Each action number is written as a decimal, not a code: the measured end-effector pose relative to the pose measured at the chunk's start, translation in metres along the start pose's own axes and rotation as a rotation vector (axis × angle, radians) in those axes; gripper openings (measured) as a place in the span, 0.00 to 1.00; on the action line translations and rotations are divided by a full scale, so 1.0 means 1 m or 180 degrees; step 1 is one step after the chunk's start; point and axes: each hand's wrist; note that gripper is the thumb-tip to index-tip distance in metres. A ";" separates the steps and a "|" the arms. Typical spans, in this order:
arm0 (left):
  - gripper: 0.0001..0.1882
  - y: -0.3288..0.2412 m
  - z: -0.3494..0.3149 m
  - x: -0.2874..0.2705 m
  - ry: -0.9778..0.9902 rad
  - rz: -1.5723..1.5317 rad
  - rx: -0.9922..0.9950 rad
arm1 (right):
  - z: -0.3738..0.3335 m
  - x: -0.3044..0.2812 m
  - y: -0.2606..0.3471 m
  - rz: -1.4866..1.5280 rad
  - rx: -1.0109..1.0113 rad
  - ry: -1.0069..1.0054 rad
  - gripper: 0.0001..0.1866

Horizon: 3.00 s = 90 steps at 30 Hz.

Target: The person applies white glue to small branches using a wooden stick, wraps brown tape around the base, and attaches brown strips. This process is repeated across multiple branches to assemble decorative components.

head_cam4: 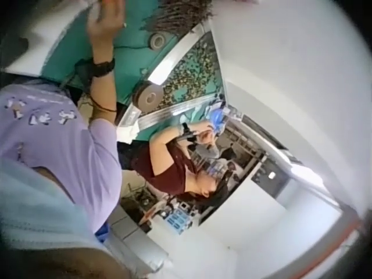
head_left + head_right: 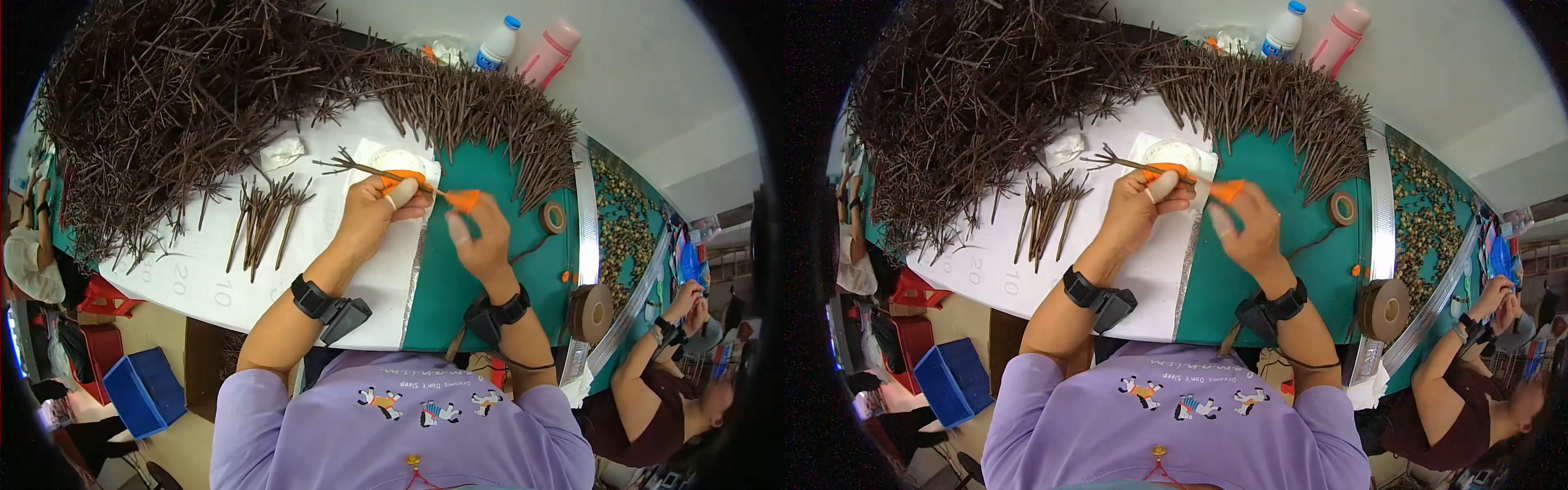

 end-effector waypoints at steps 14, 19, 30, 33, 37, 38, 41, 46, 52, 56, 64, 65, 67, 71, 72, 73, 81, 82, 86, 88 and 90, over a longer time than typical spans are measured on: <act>0.11 -0.017 0.009 -0.027 -0.0974 -0.0056 0.0554 | -0.024 0.003 -0.034 -0.0625 0.1040 0.0501 0.09; 0.11 -0.019 0.008 -0.028 -0.0949 0.0241 0.0431 | -0.017 -0.001 -0.031 -0.0480 0.0607 0.0222 0.11; 0.11 -0.012 0.008 -0.025 -0.0564 0.0559 0.0280 | -0.012 -0.005 -0.026 -0.0558 0.0454 0.0288 0.10; 0.11 -0.013 0.008 -0.024 -0.0500 0.0598 0.0210 | -0.012 -0.006 -0.025 -0.0633 0.0469 0.0390 0.10; 0.11 -0.014 0.007 -0.025 -0.0536 0.0387 0.0207 | -0.012 -0.007 -0.025 -0.0667 0.0470 0.0516 0.10; 0.11 -0.015 0.007 -0.026 -0.0566 0.0330 0.0181 | -0.012 -0.007 -0.025 -0.0631 0.0426 0.0533 0.11; 0.11 -0.017 0.006 -0.026 -0.0629 0.0213 0.0130 | -0.013 -0.007 -0.026 -0.0522 0.0525 0.0400 0.11; 0.11 -0.019 0.004 -0.024 -0.0561 0.0019 0.0016 | -0.015 -0.006 -0.031 -0.0678 0.0716 0.0235 0.11; 0.11 -0.016 -0.001 -0.017 -0.0433 -0.0070 0.0020 | -0.014 -0.002 -0.029 -0.0886 0.0857 0.0410 0.09; 0.11 -0.015 0.005 -0.020 -0.0783 0.0089 0.0309 | -0.013 -0.006 -0.028 -0.0117 0.0991 -0.0304 0.10; 0.11 -0.013 0.004 -0.018 -0.0835 0.0716 0.0622 | -0.014 -0.006 -0.026 -0.0666 0.0473 0.0249 0.10; 0.11 -0.012 0.004 -0.018 -0.0832 0.0718 0.0622 | -0.013 -0.006 -0.025 -0.0669 0.0485 0.0292 0.10; 0.11 -0.011 0.005 -0.019 -0.0816 0.0804 0.0580 | -0.011 -0.007 -0.023 -0.0675 0.0510 0.0378 0.10; 0.11 -0.012 0.005 -0.020 -0.0874 0.0816 0.0608 | -0.011 -0.009 -0.019 -0.0792 0.0630 0.0555 0.10; 0.11 -0.013 0.004 -0.020 -0.0910 0.0799 0.0636 | -0.012 -0.009 -0.020 -0.0790 0.0630 0.0556 0.10; 0.11 -0.013 0.005 -0.020 -0.0910 0.0797 0.0635 | -0.014 -0.009 -0.023 -0.0773 0.0602 0.0384 0.10; 0.11 -0.011 0.004 -0.018 -0.0849 0.0690 0.0561 | -0.011 -0.005 -0.020 -0.0784 0.0476 0.0132 0.10; 0.11 -0.010 0.003 -0.018 -0.0840 0.0665 0.0540 | -0.011 -0.004 -0.020 -0.0772 0.0465 0.0200 0.11; 0.11 -0.013 0.004 -0.017 -0.0816 0.0605 0.0492 | -0.011 -0.007 -0.022 -0.0820 0.0447 0.0182 0.11; 0.11 -0.014 0.004 -0.017 -0.0837 0.0570 0.0488 | -0.012 -0.007 -0.023 -0.0844 0.0437 0.0146 0.11; 0.11 -0.013 0.004 -0.018 -0.0815 0.0573 0.0485 | -0.013 -0.007 -0.023 -0.0813 0.0473 0.0055 0.11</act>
Point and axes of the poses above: each hand's wrist, its own z-axis towards the middle knuckle, its own x-axis out of the palm, y = z × x, and after that the axes turned 12 degrees about -x, right-handed
